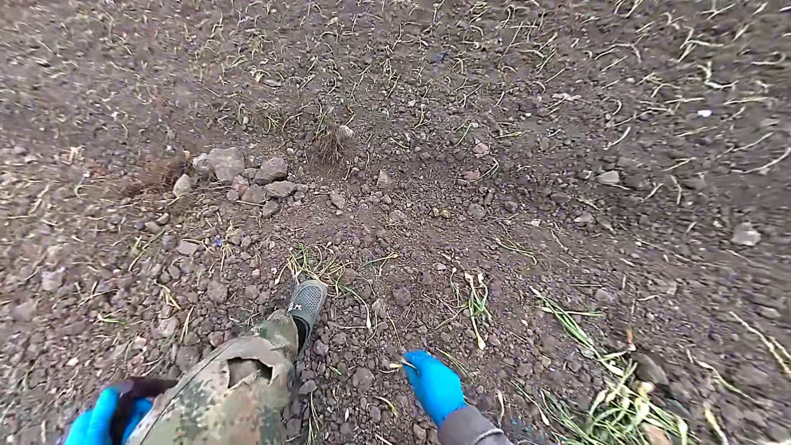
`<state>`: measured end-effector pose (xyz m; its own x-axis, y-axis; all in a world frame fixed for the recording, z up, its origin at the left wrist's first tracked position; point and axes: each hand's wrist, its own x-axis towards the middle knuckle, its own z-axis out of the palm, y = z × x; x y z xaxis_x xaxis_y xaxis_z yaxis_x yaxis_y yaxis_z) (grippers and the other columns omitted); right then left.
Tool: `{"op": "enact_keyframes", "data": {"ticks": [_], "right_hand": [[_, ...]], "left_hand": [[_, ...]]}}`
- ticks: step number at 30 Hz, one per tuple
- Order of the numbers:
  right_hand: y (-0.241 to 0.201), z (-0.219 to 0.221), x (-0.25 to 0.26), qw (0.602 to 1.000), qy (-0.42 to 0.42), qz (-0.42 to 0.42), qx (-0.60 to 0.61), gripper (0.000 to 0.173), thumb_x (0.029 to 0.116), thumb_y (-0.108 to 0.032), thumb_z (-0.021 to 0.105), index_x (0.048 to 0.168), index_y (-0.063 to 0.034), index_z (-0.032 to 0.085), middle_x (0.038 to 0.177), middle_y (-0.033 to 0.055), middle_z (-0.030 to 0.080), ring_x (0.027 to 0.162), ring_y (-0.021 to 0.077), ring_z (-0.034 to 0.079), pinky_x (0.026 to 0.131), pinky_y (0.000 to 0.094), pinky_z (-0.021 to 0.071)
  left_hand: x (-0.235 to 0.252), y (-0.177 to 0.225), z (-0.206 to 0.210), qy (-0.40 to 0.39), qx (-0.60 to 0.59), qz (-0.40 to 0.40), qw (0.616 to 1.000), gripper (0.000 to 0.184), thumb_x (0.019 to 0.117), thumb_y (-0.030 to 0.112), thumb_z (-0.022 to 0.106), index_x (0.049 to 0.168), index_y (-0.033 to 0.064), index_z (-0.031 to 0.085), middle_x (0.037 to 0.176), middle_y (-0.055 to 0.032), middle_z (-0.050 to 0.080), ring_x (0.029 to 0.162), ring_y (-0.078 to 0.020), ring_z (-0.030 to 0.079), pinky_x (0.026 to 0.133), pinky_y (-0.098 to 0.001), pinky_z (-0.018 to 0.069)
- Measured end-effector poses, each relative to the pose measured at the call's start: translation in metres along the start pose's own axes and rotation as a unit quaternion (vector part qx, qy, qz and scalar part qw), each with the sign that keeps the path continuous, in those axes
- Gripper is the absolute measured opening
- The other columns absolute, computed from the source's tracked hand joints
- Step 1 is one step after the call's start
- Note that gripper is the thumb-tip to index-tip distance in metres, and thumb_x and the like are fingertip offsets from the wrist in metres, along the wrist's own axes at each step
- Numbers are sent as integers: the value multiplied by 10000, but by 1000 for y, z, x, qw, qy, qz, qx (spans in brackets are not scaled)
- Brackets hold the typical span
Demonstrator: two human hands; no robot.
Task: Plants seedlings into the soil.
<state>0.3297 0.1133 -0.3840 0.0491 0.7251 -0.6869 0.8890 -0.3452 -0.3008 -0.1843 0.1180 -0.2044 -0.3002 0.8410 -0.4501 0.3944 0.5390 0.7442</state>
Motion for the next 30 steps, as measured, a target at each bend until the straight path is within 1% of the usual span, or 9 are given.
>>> {"op": "enact_keyframes", "data": {"ticks": [2,6,9,11,13,18,25,27,30], "right_hand": [[-58,-9,39,999,4,-50,13,355,1054,-189,497,1350,-177,692,1380,108,650,1198,312,669,977,558,544],[-155,-16,122,995,-35,-90,1,373,1083,-229,459,1407,-193,641,1362,98,675,1203,312,674,1004,562,524],[-201,-4,185,995,-30,-95,-26,353,1094,-304,478,1386,-204,650,1280,105,713,1122,332,703,938,580,542],[-222,3,219,992,-5,-117,-39,327,1093,-319,496,1333,-195,680,1257,96,718,1061,329,723,875,577,571],[-240,4,248,988,25,-146,-53,291,1088,-290,515,1271,-176,710,1218,102,719,990,331,734,796,557,588],[-278,14,305,973,38,-200,-113,243,1067,-231,546,1191,-128,728,1160,123,705,883,346,728,699,551,582],[-317,99,355,964,-137,-159,-162,200,973,-58,587,1128,-65,712,1231,194,662,965,406,703,762,602,575],[-316,105,360,967,-121,-162,-153,226,986,-149,588,1174,-112,708,1333,160,629,951,379,714,753,584,585],[-292,80,371,940,-113,-249,-205,475,907,22,630,1340,-169,660,1540,110,502,948,388,712,739,571,592]], "left_hand": [[57,11,20,-52,-74,56,994,658,1063,442,107,971,105,665,601,78,622,468,-16,532,463,-200,470],[146,56,54,-133,-156,143,968,740,834,875,424,925,213,743,624,60,642,467,-31,546,437,-192,455],[192,110,82,-212,-185,128,951,582,862,736,602,993,174,687,790,-1,747,605,-87,689,560,-220,566],[209,137,126,-121,-123,126,977,472,1011,511,535,849,101,704,663,5,646,507,-58,550,499,-175,476],[258,107,152,-161,-30,162,973,532,1022,566,445,778,171,706,573,59,591,438,-23,479,420,-173,406],[344,-65,233,-183,-2,81,980,523,1028,500,451,844,77,698,576,49,524,460,-44,434,458,-241,394],[330,-42,192,-170,-59,71,981,670,903,789,467,790,171,701,556,95,537,435,3,422,413,-170,356],[332,-62,190,-148,-89,73,982,710,892,812,446,810,160,715,561,98,557,445,14,443,424,-165,375],[333,-94,193,-151,-121,55,980,743,928,790,398,843,126,720,572,91,571,458,9,459,442,-164,391]]}}
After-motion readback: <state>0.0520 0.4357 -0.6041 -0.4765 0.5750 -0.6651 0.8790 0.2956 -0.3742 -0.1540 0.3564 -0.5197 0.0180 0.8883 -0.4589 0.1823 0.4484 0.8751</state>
